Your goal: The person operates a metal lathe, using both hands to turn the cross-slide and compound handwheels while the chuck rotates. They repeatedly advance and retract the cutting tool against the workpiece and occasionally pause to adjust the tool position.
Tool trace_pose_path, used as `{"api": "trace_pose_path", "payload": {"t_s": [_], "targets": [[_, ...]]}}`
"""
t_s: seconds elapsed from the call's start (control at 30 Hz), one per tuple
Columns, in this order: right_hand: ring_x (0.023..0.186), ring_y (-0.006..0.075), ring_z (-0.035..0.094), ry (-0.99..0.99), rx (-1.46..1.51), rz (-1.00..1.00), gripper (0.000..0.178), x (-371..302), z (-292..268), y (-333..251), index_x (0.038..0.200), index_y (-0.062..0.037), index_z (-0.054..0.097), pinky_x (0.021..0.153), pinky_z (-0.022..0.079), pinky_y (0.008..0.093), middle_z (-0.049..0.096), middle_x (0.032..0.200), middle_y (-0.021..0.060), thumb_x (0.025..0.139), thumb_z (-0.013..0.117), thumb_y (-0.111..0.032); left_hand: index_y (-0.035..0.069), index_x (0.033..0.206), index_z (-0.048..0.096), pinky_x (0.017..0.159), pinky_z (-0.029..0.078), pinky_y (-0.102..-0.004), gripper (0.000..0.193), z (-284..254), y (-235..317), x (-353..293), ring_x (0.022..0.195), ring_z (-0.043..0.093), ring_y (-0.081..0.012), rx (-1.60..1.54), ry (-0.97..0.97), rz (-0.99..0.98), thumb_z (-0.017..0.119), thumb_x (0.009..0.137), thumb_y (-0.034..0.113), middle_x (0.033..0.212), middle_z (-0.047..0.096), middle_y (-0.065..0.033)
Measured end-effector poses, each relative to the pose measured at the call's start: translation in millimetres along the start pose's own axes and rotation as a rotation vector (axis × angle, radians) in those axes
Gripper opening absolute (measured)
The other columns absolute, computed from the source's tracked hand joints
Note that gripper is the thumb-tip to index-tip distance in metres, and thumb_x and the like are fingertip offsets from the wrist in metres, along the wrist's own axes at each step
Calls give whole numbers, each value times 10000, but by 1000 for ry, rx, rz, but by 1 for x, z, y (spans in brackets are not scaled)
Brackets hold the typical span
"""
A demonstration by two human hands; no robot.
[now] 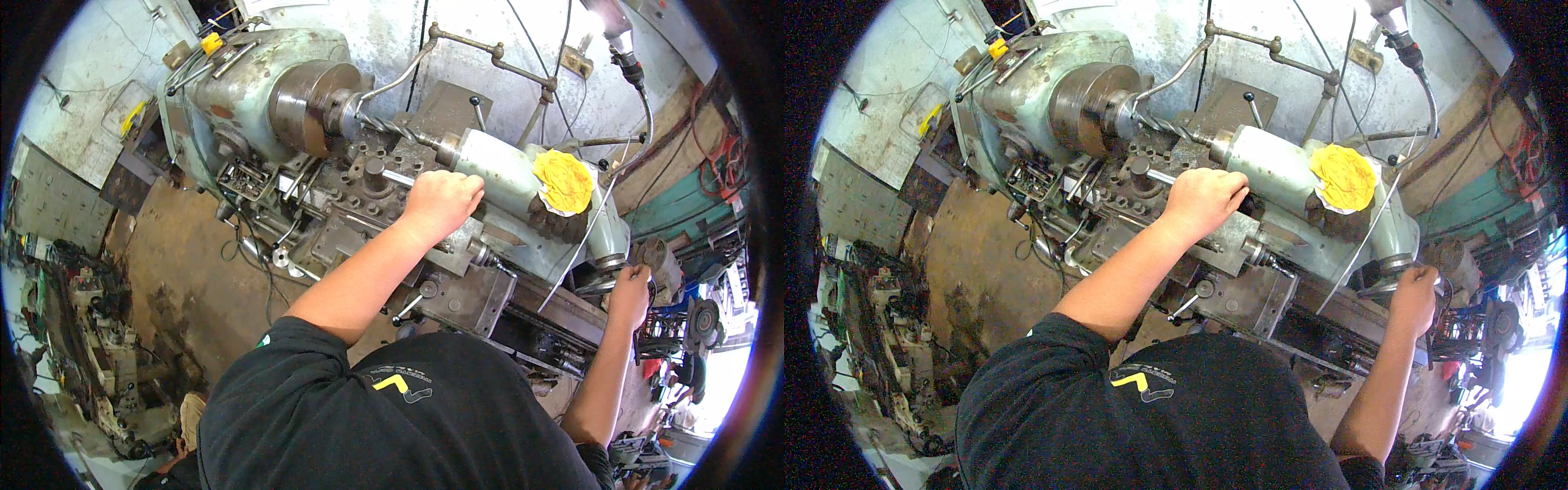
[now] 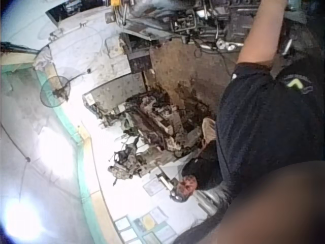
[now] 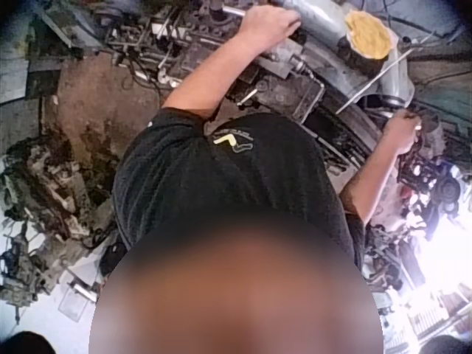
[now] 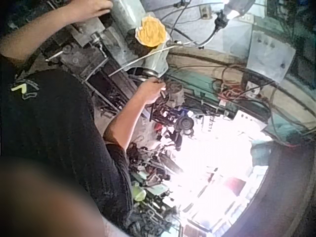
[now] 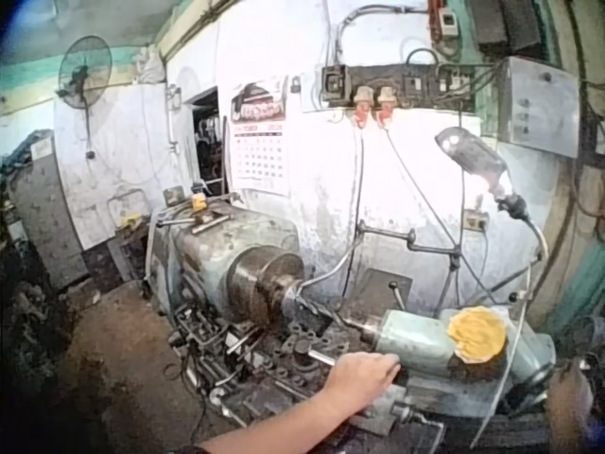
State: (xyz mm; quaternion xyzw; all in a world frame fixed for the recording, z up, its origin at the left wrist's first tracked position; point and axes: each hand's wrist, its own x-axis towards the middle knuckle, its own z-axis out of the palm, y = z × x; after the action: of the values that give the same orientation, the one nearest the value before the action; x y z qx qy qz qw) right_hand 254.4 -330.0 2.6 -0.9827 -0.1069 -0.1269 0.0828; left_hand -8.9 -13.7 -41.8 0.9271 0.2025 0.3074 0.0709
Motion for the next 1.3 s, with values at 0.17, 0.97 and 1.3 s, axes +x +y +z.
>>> {"api": "trace_pose_path", "payload": {"t_s": [0.17, 0.97, 1.3], "targets": [[993, 498, 702, 3, 7, -2, 373, -3, -4, -5, 1255, -133, 566, 823, 528, 614, 736, 1077, 269, 1021, 453, -401, 148, 927, 713, 697, 560, -460, 149, 0, 0, 0, 792, 721, -309, -7, 13, 3, 677, 954, 290, 825, 739, -67], [694, 207, 586, -488, 2051, 777, 98, 134, 76, 109, 931, -41, 537, 652, 540, 347, 565, 756, 74, 956, 632, -43, 139, 906, 711, 694, 559, -461, 167, 3, 0, 0, 764, 717, -313, 8, 28, 7, 675, 956, 294, 800, 728, -77], [561, 151, 454, -313, 1835, 692, 231, 123, 77, 86, 769, -104, 491, 547, 455, 297, 456, 642, -3, 975, 584, -53, 140, 916, 700, 678, 559, -474, 145, 0, 2, 0, 764, 718, -316, 9, 16, -2, 685, 947, 281, 790, 724, -78]]}}
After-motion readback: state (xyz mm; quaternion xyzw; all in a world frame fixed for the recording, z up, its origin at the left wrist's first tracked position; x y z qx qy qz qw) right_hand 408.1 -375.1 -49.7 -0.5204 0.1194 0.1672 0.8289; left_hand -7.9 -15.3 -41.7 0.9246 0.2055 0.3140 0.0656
